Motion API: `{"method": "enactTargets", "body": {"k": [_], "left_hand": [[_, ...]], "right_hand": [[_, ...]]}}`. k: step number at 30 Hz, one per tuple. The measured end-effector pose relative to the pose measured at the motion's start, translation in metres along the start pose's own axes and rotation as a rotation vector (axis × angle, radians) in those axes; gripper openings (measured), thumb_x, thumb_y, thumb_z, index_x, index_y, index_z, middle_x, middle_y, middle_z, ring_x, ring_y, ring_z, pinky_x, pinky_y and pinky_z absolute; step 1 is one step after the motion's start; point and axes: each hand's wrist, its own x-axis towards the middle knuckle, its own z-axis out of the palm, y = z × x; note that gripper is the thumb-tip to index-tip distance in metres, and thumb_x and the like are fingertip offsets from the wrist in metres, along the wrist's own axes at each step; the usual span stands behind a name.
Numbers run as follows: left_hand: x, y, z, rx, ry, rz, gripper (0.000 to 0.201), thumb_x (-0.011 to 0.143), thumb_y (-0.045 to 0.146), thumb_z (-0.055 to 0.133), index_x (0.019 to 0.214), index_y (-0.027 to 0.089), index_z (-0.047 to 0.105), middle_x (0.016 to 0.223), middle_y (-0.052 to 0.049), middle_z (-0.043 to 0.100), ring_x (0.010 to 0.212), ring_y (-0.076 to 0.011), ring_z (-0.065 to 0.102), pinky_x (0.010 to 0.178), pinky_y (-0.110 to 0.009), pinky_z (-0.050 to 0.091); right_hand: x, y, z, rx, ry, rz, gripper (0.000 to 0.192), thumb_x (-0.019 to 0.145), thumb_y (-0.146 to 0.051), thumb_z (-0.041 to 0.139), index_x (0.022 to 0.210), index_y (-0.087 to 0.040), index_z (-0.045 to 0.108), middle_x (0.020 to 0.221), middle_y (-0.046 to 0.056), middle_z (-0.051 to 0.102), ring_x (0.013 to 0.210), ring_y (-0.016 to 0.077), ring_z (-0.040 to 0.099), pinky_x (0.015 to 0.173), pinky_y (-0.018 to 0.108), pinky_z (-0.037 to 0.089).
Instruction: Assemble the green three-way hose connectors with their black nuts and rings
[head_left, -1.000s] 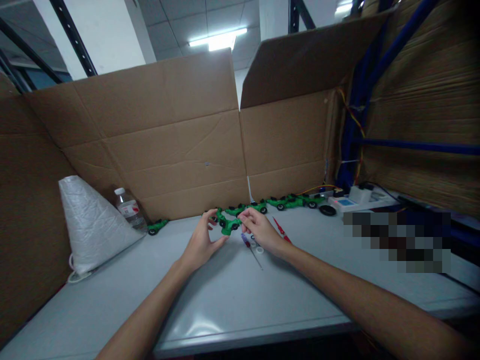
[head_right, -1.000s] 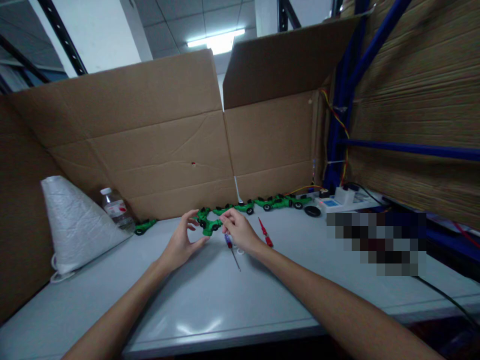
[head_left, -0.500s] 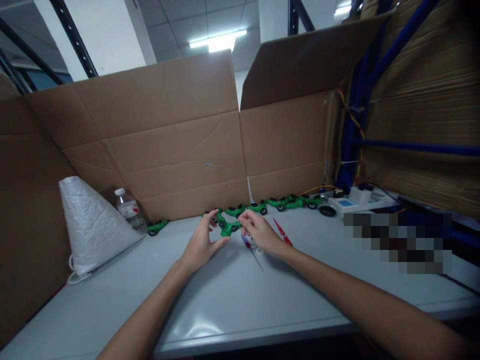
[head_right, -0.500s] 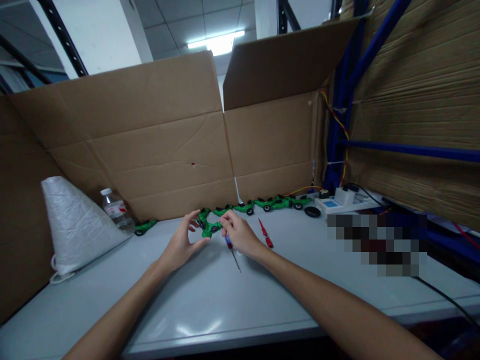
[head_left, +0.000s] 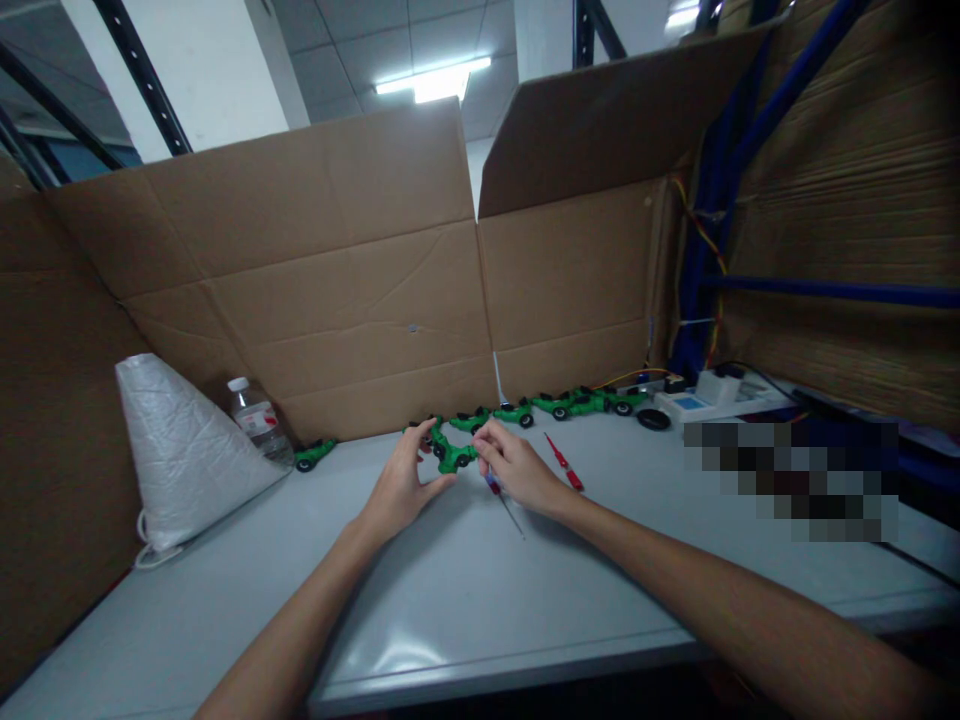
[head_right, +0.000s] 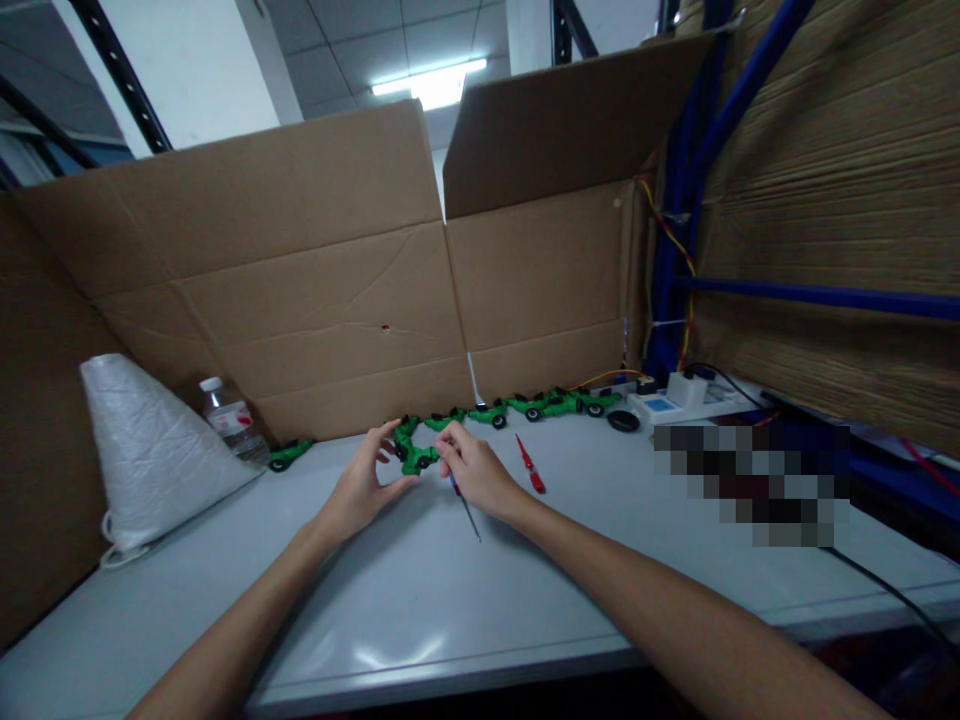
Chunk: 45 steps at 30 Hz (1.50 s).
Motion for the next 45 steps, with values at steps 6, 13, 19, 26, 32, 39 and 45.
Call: {"method": "enactTargets", "body": {"k": [6, 13, 19, 26, 32, 39, 45], "left_hand": [[0.000, -0.003, 0.001, 0.003, -0.017, 0.017, 0.095, 0.083, 0.045, 0.085, 0.160, 0.032, 0.030, 0.128, -0.010, 0.059, 0.106, -0.0252, 0.062, 0.088, -0.041, 0.057], [-0.001, 0.000, 0.000, 0.047, -0.010, 0.027, 0.090, 0.084, 0.047, 0.083, 0.157, 0.030, 0.033, 0.129, -0.011, 0.060, 0.112, -0.0278, 0.062, 0.096, -0.046, 0.056], [0.000, 0.003, -0.002, 0.083, -0.005, 0.031, 0.085, 0.082, 0.047, 0.085, 0.151, 0.028, 0.038, 0.136, -0.014, 0.057, 0.118, -0.0308, 0.061, 0.099, -0.050, 0.055], [0.000, 0.001, -0.002, 0.085, 0.003, 0.028, 0.081, 0.083, 0.046, 0.085, 0.149, 0.029, 0.041, 0.139, -0.014, 0.054, 0.122, -0.0319, 0.059, 0.101, -0.051, 0.054], [-0.001, -0.005, -0.002, 0.049, -0.012, 0.033, 0.081, 0.083, 0.047, 0.085, 0.148, 0.029, 0.041, 0.138, -0.012, 0.054, 0.121, -0.0296, 0.059, 0.103, -0.049, 0.053], [-0.002, -0.006, -0.005, 0.032, -0.057, 0.007, 0.079, 0.083, 0.047, 0.084, 0.148, 0.028, 0.043, 0.137, -0.013, 0.055, 0.128, -0.0321, 0.056, 0.104, -0.051, 0.052], [-0.003, 0.000, -0.006, 0.005, -0.072, 0.001, 0.074, 0.083, 0.049, 0.083, 0.145, 0.026, 0.048, 0.134, -0.013, 0.057, 0.122, -0.0306, 0.060, 0.102, -0.049, 0.054]], "right_hand": [[0.000, 0.001, 0.000, 0.003, 0.028, 0.019, 0.021, 0.105, -0.039, 0.046, 0.094, -0.024, 0.054, 0.068, -0.003, 0.064, 0.055, 0.0143, 0.053, 0.056, 0.025, 0.038], [-0.001, 0.001, -0.001, -0.074, 0.027, -0.024, 0.022, 0.106, -0.040, 0.045, 0.095, -0.024, 0.055, 0.070, -0.003, 0.064, 0.062, 0.0159, 0.059, 0.062, 0.027, 0.041], [-0.002, -0.004, -0.002, -0.241, 0.014, -0.092, 0.015, 0.106, -0.033, 0.047, 0.101, -0.023, 0.059, 0.084, 0.000, 0.065, 0.075, 0.0180, 0.060, 0.070, 0.029, 0.041], [-0.001, 0.001, -0.002, -0.353, 0.007, -0.144, 0.013, 0.106, -0.026, 0.049, 0.108, -0.023, 0.061, 0.104, 0.006, 0.069, 0.102, 0.0226, 0.062, 0.091, 0.035, 0.044], [-0.002, 0.002, -0.001, -0.422, -0.018, -0.194, 0.014, 0.105, -0.022, 0.050, 0.112, -0.023, 0.062, 0.108, 0.007, 0.069, 0.107, 0.0243, 0.060, 0.095, 0.037, 0.043], [-0.002, 0.001, -0.002, -0.531, -0.038, -0.229, 0.021, 0.108, -0.024, 0.049, 0.115, -0.023, 0.068, 0.108, 0.008, 0.067, 0.104, 0.0262, 0.056, 0.095, 0.039, 0.042], [-0.002, -0.002, -0.005, -0.549, -0.009, -0.227, 0.025, 0.108, -0.025, 0.049, 0.117, -0.025, 0.072, 0.109, 0.009, 0.066, 0.105, 0.0272, 0.053, 0.095, 0.040, 0.042]]}}
